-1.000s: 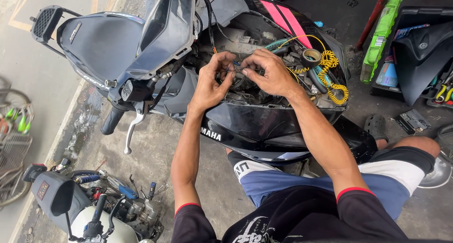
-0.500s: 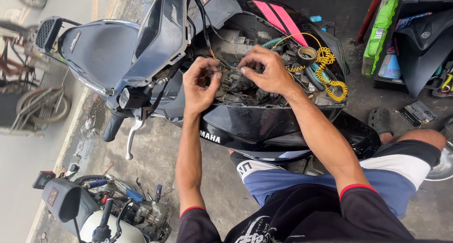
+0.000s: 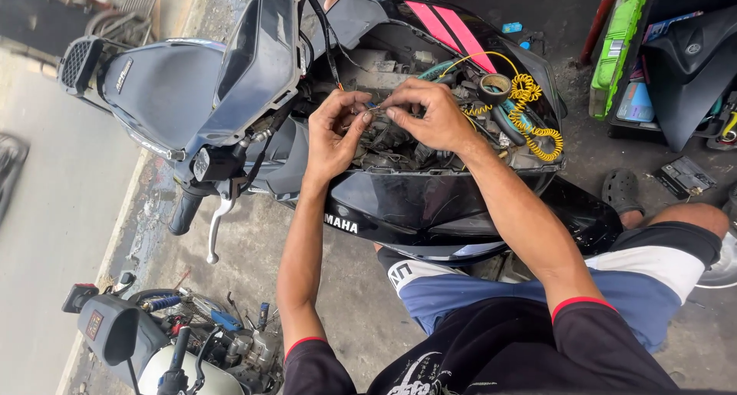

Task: Repairing and connecting electrical wiring inside the front panel of a motorcycle.

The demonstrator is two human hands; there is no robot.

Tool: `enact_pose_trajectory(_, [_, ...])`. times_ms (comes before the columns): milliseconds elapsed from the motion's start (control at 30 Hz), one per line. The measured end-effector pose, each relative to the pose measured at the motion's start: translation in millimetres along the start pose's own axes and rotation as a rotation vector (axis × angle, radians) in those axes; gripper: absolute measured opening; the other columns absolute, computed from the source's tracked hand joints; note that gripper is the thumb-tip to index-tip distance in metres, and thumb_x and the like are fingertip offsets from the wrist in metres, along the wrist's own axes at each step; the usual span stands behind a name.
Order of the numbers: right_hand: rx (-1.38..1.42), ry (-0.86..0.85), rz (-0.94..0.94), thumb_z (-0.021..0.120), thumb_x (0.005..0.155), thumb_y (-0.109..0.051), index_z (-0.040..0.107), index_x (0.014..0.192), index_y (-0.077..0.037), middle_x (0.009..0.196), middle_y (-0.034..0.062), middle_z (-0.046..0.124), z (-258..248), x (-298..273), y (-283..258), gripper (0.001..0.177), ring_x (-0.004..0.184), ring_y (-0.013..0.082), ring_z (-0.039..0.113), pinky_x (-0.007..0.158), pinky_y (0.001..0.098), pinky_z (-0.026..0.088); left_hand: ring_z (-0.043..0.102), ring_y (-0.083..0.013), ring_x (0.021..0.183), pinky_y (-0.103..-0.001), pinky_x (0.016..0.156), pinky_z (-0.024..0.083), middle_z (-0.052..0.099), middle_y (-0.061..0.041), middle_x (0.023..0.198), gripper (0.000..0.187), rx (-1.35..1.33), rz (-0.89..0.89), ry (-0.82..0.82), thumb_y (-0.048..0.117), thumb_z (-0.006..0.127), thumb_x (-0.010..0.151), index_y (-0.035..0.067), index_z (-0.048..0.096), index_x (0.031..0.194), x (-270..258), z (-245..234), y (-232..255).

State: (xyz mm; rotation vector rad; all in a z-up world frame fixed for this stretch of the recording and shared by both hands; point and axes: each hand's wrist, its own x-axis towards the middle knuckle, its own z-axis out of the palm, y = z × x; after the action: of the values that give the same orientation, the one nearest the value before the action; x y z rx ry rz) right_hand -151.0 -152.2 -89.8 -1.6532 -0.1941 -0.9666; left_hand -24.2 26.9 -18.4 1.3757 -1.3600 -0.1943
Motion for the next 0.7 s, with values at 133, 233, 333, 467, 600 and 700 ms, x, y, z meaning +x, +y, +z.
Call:
enact_pose_trajectory(133, [0.048,0.024,0.039,0.079,0.106,-0.007,0.082,0.115,-0.001,0.1,0.0172,0.077,1,-6,14,0.011,0.082,0.0232,0.07,0.07,0.0322,0.055,0.075,-0.0235,0.083,-0.037,0.073,0.067,0.063,-0.019,0.097,0.021,0.001,-0.039,-0.001,-0.005,0.073,0.104,-0.011,0.072,0.125,-2,0,1])
enact_pose_trajectory(233, [0.066,0.029,0.107,0.08,0.106,-0.009,0.082,0.116,-0.002,0.095,0.0134,0.075,0,-7,19,0.012,0.079,0.0173,0.065,0.069,0.0289,0.054,0.078,-0.0269,0.087,-0.037,0.076,0.068,0.065,-0.019,0.099,0.024,0.017,-0.076,-0.007,-0.007,0.072,0.104,-0.011,0.071,0.128,-6,0,-7])
enact_pose_trajectory(333, [0.097,0.032,0.137,0.08,0.106,-0.009,0.082,0.117,-0.002,0.092,0.0109,0.074,0,-7,14,0.013,0.079,0.0137,0.063,0.069,0.0275,0.054,0.08,-0.0277,0.089,-0.037,0.076,0.068,0.065,-0.018,0.1,0.025,0.023,-0.094,-0.022,-0.007,0.068,0.106,-0.01,0.069,0.13,-5,2,-9])
enact_pose_trajectory(467, [0.107,0.025,0.126,0.082,0.106,-0.008,0.082,0.116,-0.003,0.094,0.012,0.074,1,-5,15,0.011,0.08,0.0144,0.064,0.069,0.0279,0.054,0.08,-0.0299,0.089,-0.039,0.075,0.069,0.068,-0.02,0.099,0.026,0.073,-0.106,-0.05,-0.009,0.067,0.105,-0.009,0.07,0.131,-1,4,-13])
enact_pose_trajectory(600, [0.121,0.004,0.122,0.084,0.104,-0.008,0.082,0.116,-0.002,0.097,0.0132,0.075,0,-6,16,0.013,0.085,0.0151,0.066,0.073,0.0277,0.055,0.079,-0.0285,0.086,-0.037,0.073,0.069,0.068,-0.019,0.095,0.024,0.127,-0.102,-0.068,-0.006,0.074,0.104,-0.007,0.074,0.128,3,3,-19])
enact_pose_trajectory(700, [0.121,-0.007,0.12,0.084,0.104,-0.008,0.082,0.116,-0.002,0.099,0.0133,0.076,-1,-6,15,0.014,0.087,0.0151,0.067,0.075,0.0275,0.055,0.079,-0.0264,0.084,-0.034,0.07,0.068,0.067,-0.017,0.091,0.018,0.162,-0.094,-0.061,-0.002,0.077,0.102,-0.004,0.078,0.12,4,4,-20])
